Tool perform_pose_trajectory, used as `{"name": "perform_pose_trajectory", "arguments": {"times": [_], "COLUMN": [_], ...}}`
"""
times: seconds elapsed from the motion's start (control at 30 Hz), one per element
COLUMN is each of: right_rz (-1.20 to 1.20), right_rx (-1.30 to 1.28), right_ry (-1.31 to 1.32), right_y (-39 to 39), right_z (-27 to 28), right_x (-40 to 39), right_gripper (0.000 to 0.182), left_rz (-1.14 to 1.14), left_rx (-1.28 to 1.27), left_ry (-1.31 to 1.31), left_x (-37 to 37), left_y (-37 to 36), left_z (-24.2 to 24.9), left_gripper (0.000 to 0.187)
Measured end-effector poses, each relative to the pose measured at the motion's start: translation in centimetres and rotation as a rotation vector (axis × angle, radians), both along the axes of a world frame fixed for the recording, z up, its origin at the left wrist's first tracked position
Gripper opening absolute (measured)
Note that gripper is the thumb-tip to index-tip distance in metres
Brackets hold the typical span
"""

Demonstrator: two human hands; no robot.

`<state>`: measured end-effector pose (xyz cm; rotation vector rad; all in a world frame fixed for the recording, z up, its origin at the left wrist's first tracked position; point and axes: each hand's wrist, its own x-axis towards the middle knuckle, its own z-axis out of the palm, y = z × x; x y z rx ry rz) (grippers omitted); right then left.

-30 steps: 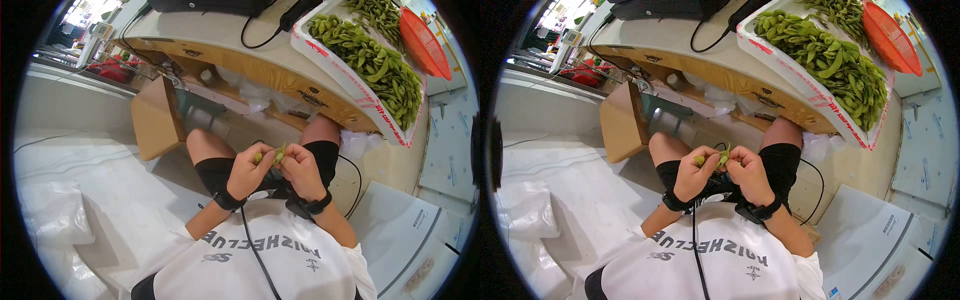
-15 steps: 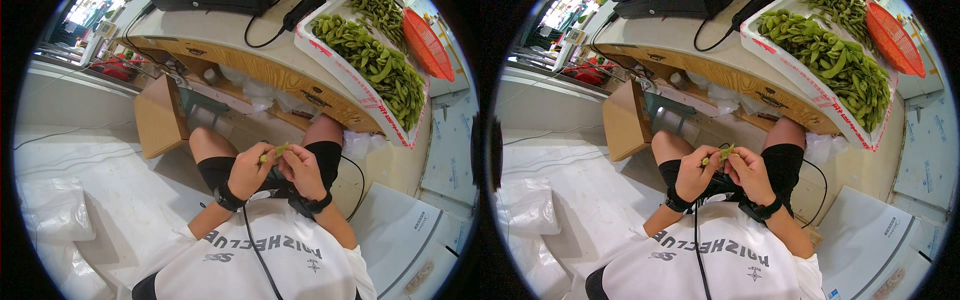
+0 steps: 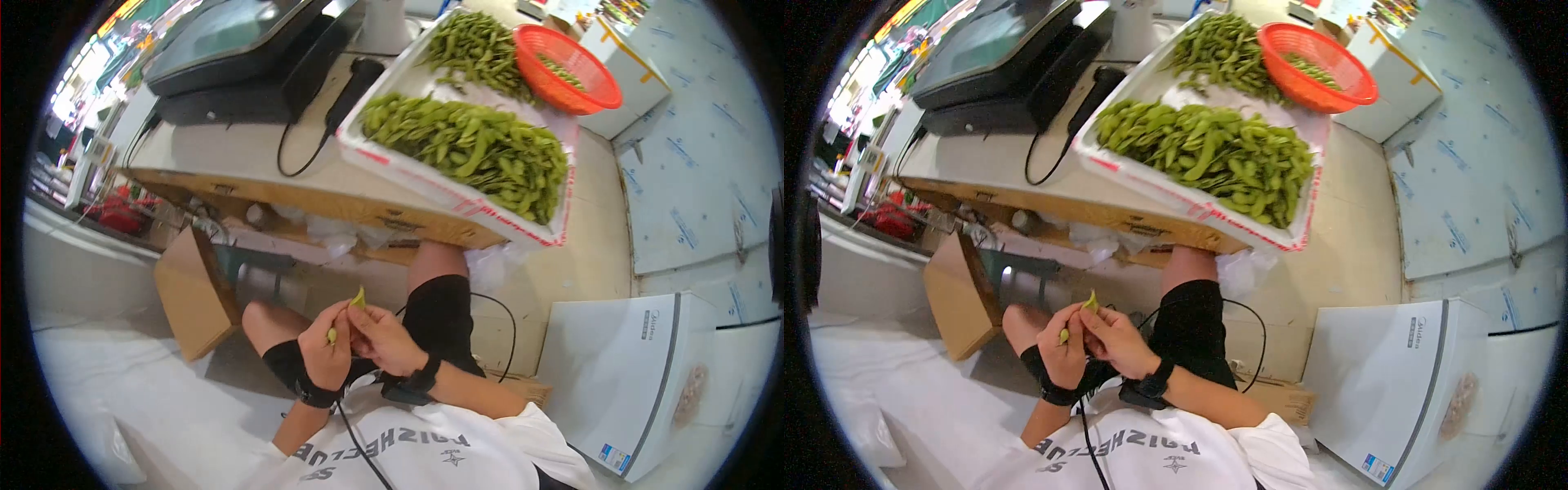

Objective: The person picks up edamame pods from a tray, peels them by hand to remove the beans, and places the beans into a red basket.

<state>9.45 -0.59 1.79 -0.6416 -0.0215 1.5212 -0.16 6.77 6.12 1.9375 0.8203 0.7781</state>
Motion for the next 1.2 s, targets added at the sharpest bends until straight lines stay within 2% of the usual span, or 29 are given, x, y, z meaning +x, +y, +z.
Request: {"name": "perform_pose_trajectory", "arguments": {"times": [0.13,0.23,0.4,0.5,0.53,0.6,0.67,0.73,0.93,1.07,1.2], "right_rz": [-0.025,0.027,0.143,0.101,0.109,0.12,0.155,0.176,0.115,-0.087,-0.484], "right_rx": [0.017,-0.007,-0.034,-0.077,-0.071,-0.058,-0.057,-0.013,-0.011,-0.025,-0.104], "right_ry": [-0.122,-0.112,-0.063,-0.238,-0.387,-0.685,-0.848,-1.032,-1.18,-1.209,-1.655], "right_y": [-0.2,-0.7,-2.1,-2.4,-2.3,-2.2,-2.0,-1.7,-0.2,0.8,3.1], "right_z": [-0.1,-0.2,1.8,3.0,3.7,5.9,6.9,7.0,8.6,12.3,17.9], "right_x": [0.1,0.1,2.2,4.2,4.8,6.1,6.9,7.0,7.2,9.6,15.2], "right_gripper": [0.021,0.021,0.015,0.014,0.016,0.019,0.021,0.023,0.024,0.024,0.026], "left_rz": [0.017,0.023,0.009,-0.075,-0.112,-0.153,-0.173,-0.173,-0.202,-0.201,-0.216], "left_rx": [0.016,0.155,-0.003,0.081,0.133,0.061,-0.056,-0.051,-0.145,-0.276,-0.339], "left_ry": [0.023,-0.001,0.003,0.087,0.121,0.091,0.047,0.01,-0.079,-0.15,-0.169], "left_x": [0.3,0.4,0.8,0.3,0.3,0.4,0.5,0.7,1.0,0.0,-0.9], "left_y": [0.2,0.8,1.2,0.9,0.7,0.1,-0.2,-0.3,0.4,0.8,0.9], "left_z": [-0.4,-1.6,1.1,1.1,1.0,1.8,2.3,2.2,2.4,2.0,1.0], "left_gripper": [0.019,0.018,0.016,0.015,0.015,0.014,0.014,0.015,0.021,0.026,0.026]}}
